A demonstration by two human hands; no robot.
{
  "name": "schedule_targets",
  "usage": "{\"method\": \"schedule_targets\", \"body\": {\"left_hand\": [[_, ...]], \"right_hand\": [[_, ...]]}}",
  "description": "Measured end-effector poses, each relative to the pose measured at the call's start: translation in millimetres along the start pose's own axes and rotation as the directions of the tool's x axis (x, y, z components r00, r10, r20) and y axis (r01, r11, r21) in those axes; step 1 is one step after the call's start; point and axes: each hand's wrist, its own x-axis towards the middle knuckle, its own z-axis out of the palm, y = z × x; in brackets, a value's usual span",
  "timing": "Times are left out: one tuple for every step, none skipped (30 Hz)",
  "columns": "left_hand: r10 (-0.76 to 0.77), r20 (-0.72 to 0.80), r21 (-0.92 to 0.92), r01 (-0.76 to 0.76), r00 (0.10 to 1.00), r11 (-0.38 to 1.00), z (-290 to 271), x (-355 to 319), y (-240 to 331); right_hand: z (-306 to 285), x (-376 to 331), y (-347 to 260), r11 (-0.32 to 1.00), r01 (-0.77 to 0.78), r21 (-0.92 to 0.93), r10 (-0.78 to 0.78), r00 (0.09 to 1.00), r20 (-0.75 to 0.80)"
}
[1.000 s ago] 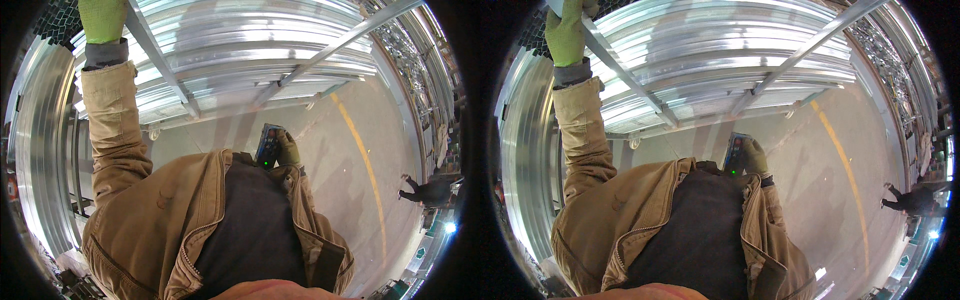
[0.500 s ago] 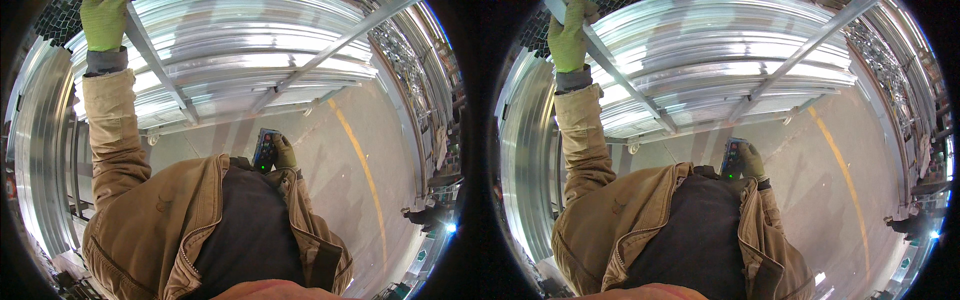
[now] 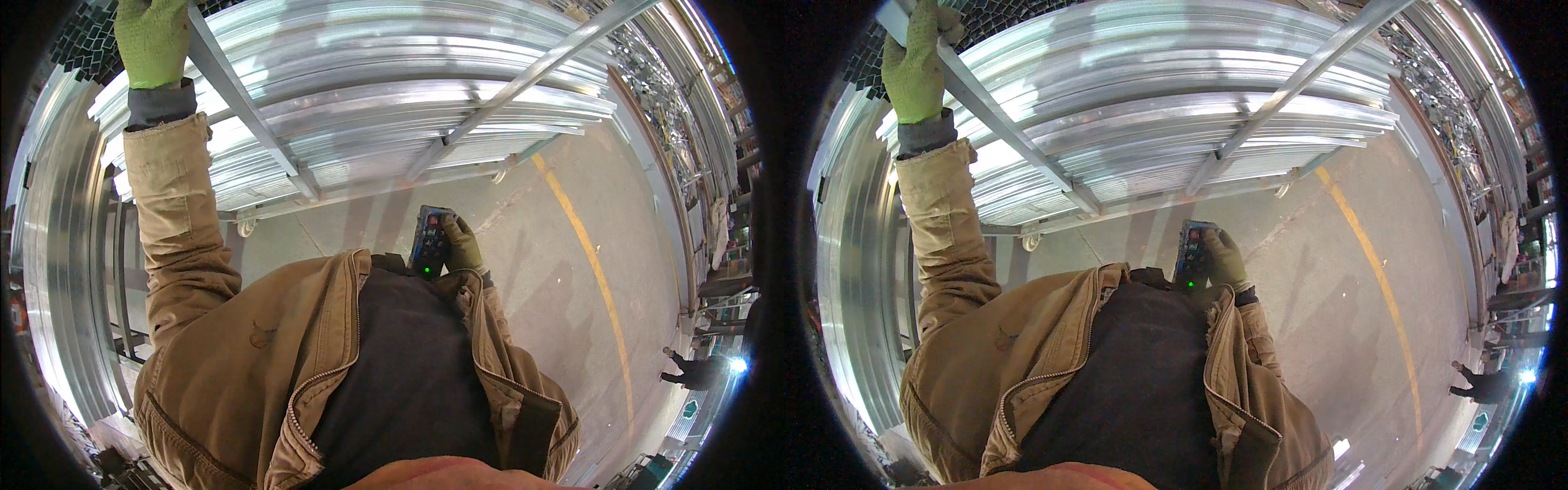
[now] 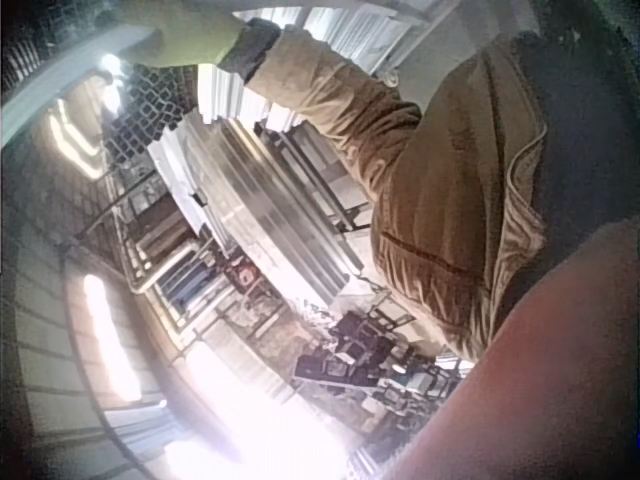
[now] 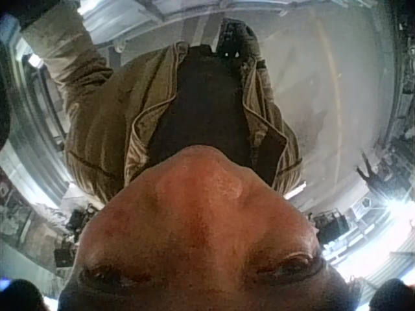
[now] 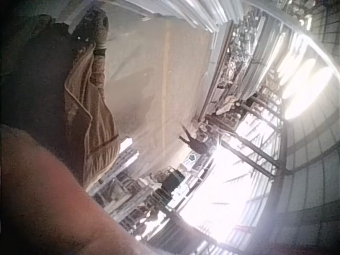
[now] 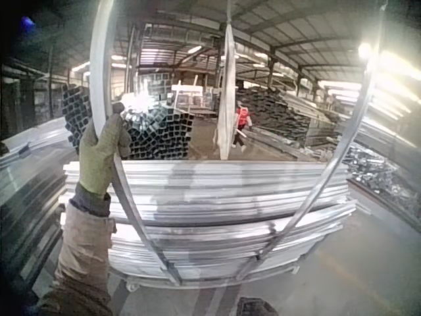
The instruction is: The person secures a stack of metal sheets with a strap, then uses a remote control to operate an overhead crane and move the stack across the workshop. The person guides the suspended load and places it onto a metal cart.
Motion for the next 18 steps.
{"method": "schedule_targets", "body": {"left_hand": [[-0.002,0.024,-0.013,0.003,1.000,1.000,1.0,-0.2,0.3],[-0.003,-0.013,0.006,0.004,1.000,1.000,1.9,0.4,0.8],[-0.006,-0.051,0.024,0.007,0.999,1.000,2.4,0.4,0.9],[-0.008,-0.089,0.043,0.012,0.996,0.999,3.3,1.1,0.8],[-0.009,-0.082,0.048,0.013,0.997,0.999,3.6,1.6,1.2],[-0.010,-0.076,0.054,0.014,0.997,0.998,4.2,2.1,1.0],[-0.010,-0.073,0.062,0.014,0.997,0.998,4.6,2.2,1.6],[-0.021,-0.071,0.040,0.023,0.997,0.999,4.7,2.6,1.7],[-0.031,-0.069,0.018,0.032,0.997,0.999,5.6,2.2,2.1],[-0.040,-0.065,-0.004,0.040,0.997,0.999,5.4,3.1,2.5],[0.066,-0.020,-0.009,-0.066,0.998,0.998,6.5,1.8,2.4],[0.032,-0.034,-0.051,-0.033,0.999,0.998,6.5,2.8,2.9],[-0.004,-0.044,-0.095,0.000,0.999,0.996,7.0,2.5,2.8],[-0.043,-0.052,-0.138,0.036,0.998,0.990,7.6,3.9,3.1],[-0.066,-0.069,-0.077,0.060,0.995,0.995,7.2,4.5,3.3],[-0.087,-0.090,-0.014,0.086,0.992,0.996,7.1,5.7,4.0],[-0.103,-0.115,0.049,0.109,0.988,0.993,6.6,7.2,4.7],[-0.051,-0.080,0.052,0.055,0.995,0.997,6.2,8.2,5.2]], "right_hand": [[0.3,-0.8,-0.3,1.000,0.001,0.019,-0.001,1.000,-0.009],[1.1,-1.5,-1.0,1.000,0.006,0.015,-0.006,1.000,0.000],[1.8,-2.9,-1.8,1.000,0.006,0.010,-0.006,1.000,0.006],[2.5,-3.4,-3.2,1.000,-0.001,0.001,0.001,1.000,-0.008],[3.0,-4.0,-4.4,1.000,0.005,0.007,-0.005,1.000,0.018],[3.6,-3.9,-5.3,1.000,0.003,0.008,-0.003,1.000,0.026],[3.8,-4.1,-6.0,1.000,0.010,0.013,-0.011,0.999,0.041],[4.1,-3.4,-6.1,1.000,0.000,-0.008,0.001,1.000,0.029],[4.3,-2.9,-5.9,1.000,0.000,-0.023,0.001,1.000,0.024],[4.6,-1.8,-5.3,0.999,0.001,-0.037,0.000,1.000,0.018],[4.6,-1.0,-4.9,0.999,0.006,-0.033,-0.005,1.000,0.025],[4.8,0.1,-4.3,1.000,0.012,-0.027,-0.011,0.999,0.032],[4.7,1.0,-4.3,1.000,-0.002,-0.027,0.003,1.000,0.018],[5.0,1.9,-4.4,1.000,0.017,-0.026,-0.016,0.999,0.039],[5.4,2.6,-4.4,0.999,0.017,-0.033,-0.016,0.999,0.042],[5.7,3.0,-5.0,0.999,0.007,-0.043,-0.006,1.000,0.028],[6.4,3.0,-5.1,0.999,0.012,-0.042,-0.010,0.999,0.038],[7.0,3.2,-5.7,0.999,0.012,-0.041,-0.011,0.999,0.032]]}}
